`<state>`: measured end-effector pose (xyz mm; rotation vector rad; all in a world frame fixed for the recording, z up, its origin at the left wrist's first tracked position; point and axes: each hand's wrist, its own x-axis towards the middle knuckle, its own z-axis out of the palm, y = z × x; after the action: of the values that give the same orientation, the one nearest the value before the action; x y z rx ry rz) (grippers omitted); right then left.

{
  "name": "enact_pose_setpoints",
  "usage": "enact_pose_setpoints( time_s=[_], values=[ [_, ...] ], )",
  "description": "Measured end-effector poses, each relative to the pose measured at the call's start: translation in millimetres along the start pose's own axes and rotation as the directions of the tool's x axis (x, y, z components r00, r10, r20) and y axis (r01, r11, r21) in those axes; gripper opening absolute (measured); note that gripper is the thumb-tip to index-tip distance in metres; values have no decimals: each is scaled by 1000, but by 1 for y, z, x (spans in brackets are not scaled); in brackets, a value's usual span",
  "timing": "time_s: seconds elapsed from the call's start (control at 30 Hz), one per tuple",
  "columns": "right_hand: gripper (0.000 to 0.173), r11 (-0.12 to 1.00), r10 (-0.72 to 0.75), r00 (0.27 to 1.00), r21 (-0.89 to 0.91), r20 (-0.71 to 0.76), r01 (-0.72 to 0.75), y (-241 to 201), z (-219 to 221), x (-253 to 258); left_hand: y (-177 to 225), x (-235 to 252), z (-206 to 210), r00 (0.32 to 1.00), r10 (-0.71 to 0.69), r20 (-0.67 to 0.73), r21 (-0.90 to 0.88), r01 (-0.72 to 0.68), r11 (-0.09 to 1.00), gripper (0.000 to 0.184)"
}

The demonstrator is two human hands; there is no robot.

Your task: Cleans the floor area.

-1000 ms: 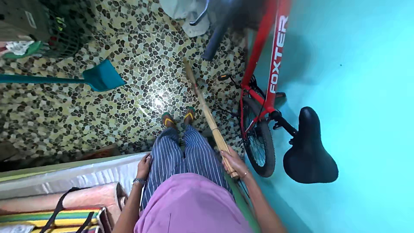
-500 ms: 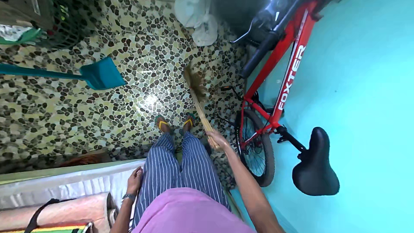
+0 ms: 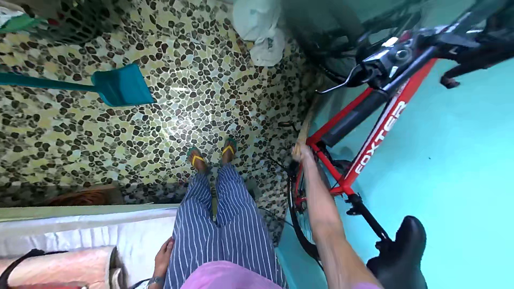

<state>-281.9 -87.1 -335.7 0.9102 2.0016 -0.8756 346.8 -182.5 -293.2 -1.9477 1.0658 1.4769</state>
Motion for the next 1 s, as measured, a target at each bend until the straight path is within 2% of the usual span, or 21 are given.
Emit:
enact_pose_setpoints(
  time_s=[0.07,0.1,0.2,0.27,0.33,0.43,0.5,0.63,0.73,0.83,1.0],
  values=[
    [24,999,2,996,46,87,-6,-46,24,57,-4,-6,17,998,-58,-1,-58,58,997,41],
    [26,1000,3,995,15,102,-4,-64,38,72,-5,-8,23,997,-81,-5,-82,81,993,41],
    [45,969,-31,995,-242,90,52,-98,76,75,-4,-9,37,995,-102,-18,-101,99,990,42],
    [51,905,-80,990,-409,116,121,-101,82,79,1,-9,42,994,-103,-22,-114,99,988,42],
    [52,795,-101,982,-581,157,174,-91,78,75,5,-10,42,993,-113,-22,-127,109,986,42],
    [54,695,-74,978,-693,194,190,-57,58,56,16,-9,42,992,-125,-15,-118,122,985,41],
    [54,640,-14,975,-747,220,178,-24,50,32,25,-6,41,993,-119,-14,-91,117,989,41],
    [57,666,103,959,-734,264,131,59,50,-27,41,0,37,996,-88,7,7,88,996,41],
    [61,669,172,927,-730,334,139,100,58,-64,57,1,35,996,-86,12,13,86,996,41],
    [63,699,188,903,-698,386,153,110,50,-108,74,-1,31,998,-57,-16,-44,56,997,41],
    [68,707,123,896,-672,426,223,73,-5,-199,91,14,10,999,-24,-46,-57,22,998,42]
  ],
)
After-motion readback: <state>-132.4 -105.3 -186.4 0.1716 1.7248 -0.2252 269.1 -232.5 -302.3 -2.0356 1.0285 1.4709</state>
